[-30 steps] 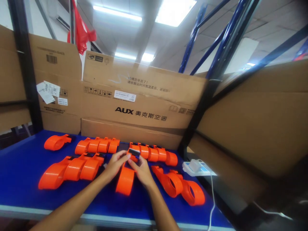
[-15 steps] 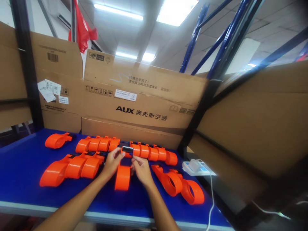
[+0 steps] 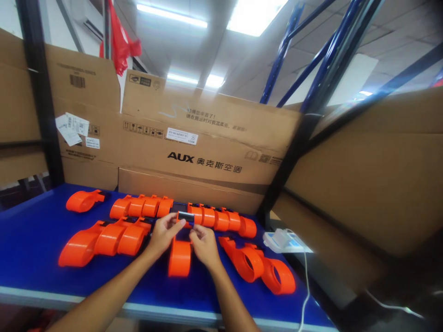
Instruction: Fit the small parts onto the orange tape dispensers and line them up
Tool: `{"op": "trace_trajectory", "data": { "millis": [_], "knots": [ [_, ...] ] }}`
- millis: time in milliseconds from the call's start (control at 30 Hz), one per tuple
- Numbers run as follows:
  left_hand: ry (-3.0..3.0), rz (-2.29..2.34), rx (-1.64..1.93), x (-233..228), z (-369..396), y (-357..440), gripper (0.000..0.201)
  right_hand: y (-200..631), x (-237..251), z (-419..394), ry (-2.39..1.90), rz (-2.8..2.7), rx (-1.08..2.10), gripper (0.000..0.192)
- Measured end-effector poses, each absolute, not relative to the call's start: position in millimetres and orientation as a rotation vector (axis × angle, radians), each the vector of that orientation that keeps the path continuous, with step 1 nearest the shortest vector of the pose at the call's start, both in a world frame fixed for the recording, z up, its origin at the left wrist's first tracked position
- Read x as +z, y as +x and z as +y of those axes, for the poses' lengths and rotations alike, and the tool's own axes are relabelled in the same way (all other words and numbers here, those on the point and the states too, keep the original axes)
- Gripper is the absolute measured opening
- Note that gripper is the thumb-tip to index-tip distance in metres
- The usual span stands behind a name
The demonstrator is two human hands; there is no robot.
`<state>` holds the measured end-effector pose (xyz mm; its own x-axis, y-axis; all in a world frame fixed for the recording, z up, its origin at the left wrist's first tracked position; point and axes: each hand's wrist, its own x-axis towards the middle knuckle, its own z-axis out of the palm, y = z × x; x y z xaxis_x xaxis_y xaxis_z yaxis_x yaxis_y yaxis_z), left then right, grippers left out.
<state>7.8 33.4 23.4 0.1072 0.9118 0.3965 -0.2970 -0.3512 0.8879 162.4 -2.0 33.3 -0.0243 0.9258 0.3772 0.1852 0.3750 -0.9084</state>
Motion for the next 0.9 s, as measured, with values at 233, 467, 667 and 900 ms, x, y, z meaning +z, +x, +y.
{"op": "trace_trajectory", "data": {
  "millis": [233,467,667,900],
  "knots": [
    [1.350,0.677,1.470,26,31,9,0.034,162,39,-6,-1.095,-1.552,0.715,0.022],
    [1.323,0.666,1.478,29,30,9,0.036,160,43,-6,-1.056,-1.525,0.753,0.023],
    [1.189,0.669,1.551,26,33,9,0.036,157,37,-1,-1.031,-1.426,0.894,0.017],
    [0.953,0.551,1.303,23,44,3,0.063,154,27,-3,-1.028,-1.382,1.071,0.026]
  ]
}}
